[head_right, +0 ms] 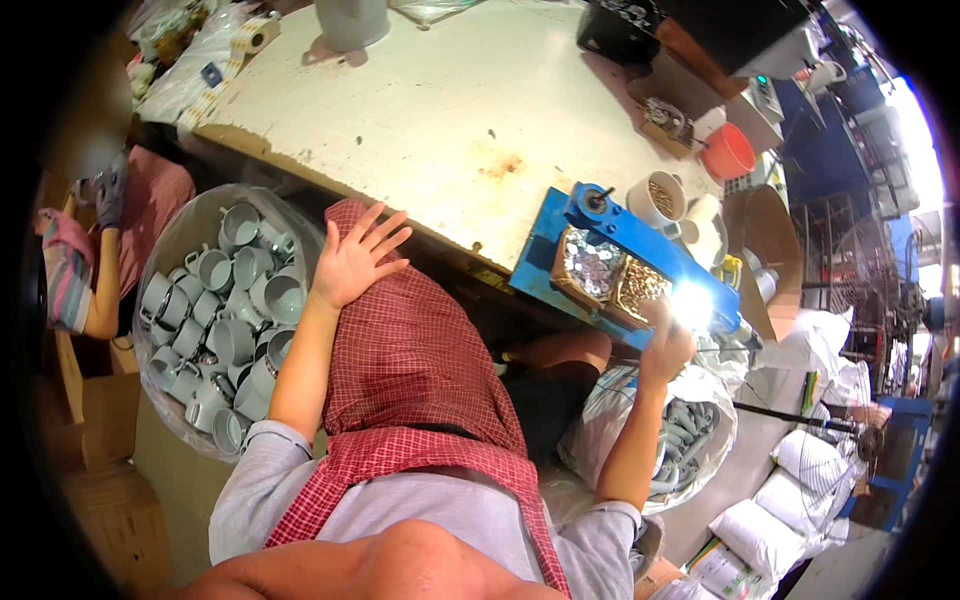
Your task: The person assembles white electric kettles by attaching handles and lids. They pick up kettle bodies, attach handles, and secure lids using a small tool, then place the finished units on the table.
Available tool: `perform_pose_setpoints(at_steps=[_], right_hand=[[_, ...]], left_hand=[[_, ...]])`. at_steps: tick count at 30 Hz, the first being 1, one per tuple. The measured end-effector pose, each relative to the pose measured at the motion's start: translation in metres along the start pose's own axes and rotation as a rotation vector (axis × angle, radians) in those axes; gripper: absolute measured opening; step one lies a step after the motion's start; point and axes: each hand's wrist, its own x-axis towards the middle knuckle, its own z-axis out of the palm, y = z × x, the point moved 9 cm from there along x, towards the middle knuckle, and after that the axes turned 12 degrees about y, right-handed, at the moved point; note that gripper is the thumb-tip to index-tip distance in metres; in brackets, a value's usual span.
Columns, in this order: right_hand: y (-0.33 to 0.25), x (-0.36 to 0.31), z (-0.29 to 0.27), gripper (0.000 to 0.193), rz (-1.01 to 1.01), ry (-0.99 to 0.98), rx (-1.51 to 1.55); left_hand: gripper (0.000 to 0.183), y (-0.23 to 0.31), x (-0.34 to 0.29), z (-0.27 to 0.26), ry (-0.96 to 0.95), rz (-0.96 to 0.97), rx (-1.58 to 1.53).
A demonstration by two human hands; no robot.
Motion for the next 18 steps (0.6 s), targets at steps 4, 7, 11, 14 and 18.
perform_pose_setpoints(at_steps=[4,7,11,14,18], right_hand=[[-0.097,0.033,0.037,0.014,-0.014,-0.018,0.304],[-0.128,0.056,0.066,0.009,-0.008,-0.017,0.371],[-0.134,0.073,0.101,0.013,-0.113,0.039,0.302],[-0.139,0.080,0.089,0.020,-0.171,0.115,0.288],[-0.144,0.081,0.096,0.025,-0.267,0.084,0.273]], left_hand=[[0.082,0.005,0.000,-0.003,0.012,-0.007,0.011],[0.081,0.002,0.002,0.001,-0.018,-0.010,0.047],[0.078,0.007,-0.004,-0.008,-0.039,0.041,0.030],[0.077,0.004,0.002,-0.005,-0.047,0.007,0.021],[0.077,0.003,0.003,-0.004,-0.028,-0.021,0.015]])
